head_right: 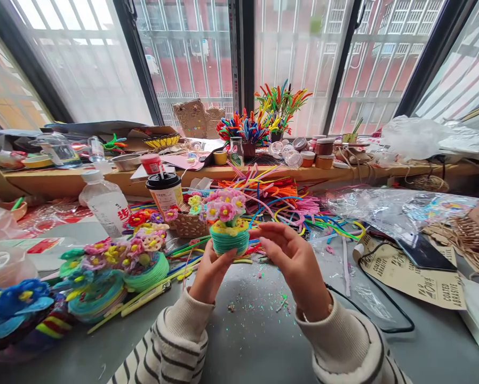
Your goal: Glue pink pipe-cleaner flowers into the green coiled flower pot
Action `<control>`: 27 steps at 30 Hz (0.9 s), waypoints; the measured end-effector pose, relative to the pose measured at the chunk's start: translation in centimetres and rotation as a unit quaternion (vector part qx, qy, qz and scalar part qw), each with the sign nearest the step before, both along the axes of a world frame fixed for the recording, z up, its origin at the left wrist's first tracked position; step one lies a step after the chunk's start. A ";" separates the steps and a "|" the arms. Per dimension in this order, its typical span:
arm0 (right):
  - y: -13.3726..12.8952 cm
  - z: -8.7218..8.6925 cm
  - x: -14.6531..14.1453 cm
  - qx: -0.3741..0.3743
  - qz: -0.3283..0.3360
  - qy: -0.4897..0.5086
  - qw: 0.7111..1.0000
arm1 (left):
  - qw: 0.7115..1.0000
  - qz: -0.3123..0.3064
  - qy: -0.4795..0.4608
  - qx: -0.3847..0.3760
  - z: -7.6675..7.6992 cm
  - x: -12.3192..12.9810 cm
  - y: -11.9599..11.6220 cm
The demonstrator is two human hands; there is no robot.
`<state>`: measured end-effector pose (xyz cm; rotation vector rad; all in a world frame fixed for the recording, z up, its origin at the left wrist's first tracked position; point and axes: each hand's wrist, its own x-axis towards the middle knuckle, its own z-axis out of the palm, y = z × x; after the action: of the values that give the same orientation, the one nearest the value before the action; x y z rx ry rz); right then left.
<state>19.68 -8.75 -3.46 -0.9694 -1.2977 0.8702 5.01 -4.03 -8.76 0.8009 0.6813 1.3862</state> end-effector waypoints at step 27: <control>3.5 0.2 -2.6 0.307 -0.253 -0.332 0.855 | 1.000 0.015 0.005 -0.008 -0.2 0.0 0.1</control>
<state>17.08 -5.25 -3.22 -1.0380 -1.6309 -0.3369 5.03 -3.92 -8.97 0.7882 0.7139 1.4029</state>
